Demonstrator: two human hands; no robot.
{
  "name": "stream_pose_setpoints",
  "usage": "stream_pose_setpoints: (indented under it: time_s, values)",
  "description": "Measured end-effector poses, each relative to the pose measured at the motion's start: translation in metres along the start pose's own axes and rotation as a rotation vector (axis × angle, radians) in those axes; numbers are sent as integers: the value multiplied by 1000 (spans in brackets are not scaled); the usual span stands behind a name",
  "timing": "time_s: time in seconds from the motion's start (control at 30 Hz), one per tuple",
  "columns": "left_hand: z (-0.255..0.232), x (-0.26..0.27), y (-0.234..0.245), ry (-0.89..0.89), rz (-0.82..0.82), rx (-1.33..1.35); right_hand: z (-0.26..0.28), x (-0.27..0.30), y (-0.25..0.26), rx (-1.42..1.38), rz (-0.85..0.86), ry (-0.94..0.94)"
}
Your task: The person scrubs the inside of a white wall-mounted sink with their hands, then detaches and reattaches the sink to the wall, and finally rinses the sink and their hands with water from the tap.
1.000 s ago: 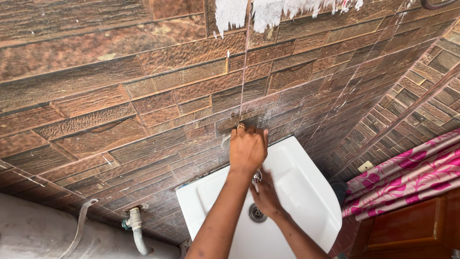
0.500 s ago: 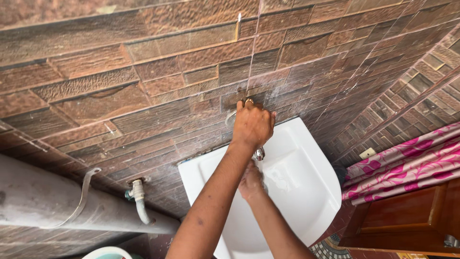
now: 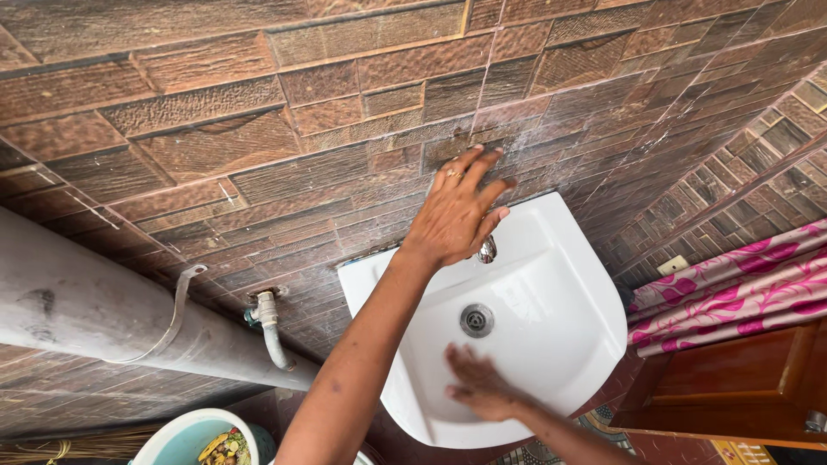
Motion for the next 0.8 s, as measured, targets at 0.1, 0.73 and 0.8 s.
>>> stream_pose_setpoints:
  time_s: [0.1, 0.73, 0.8]
  values:
    - [4, 35, 14, 152, -70, 164, -49, -7, 29, 301, -307, -305]
    - [29, 194, -55, 832, 292, -465, 2, 51, 33, 10, 389, 41]
    - [28, 195, -55, 829, 262, -469, -43, 79, 68, 332, 457, -217]
Point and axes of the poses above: each hand's wrist, its own x-axis away from the middle knuckle, its own y-axis out of the back of the hand, z = x × y, the point moved 1 cm from there along -x, towards the middle knuckle, and after that the axes turned 9 degrees about y, right-handed, at the moved point
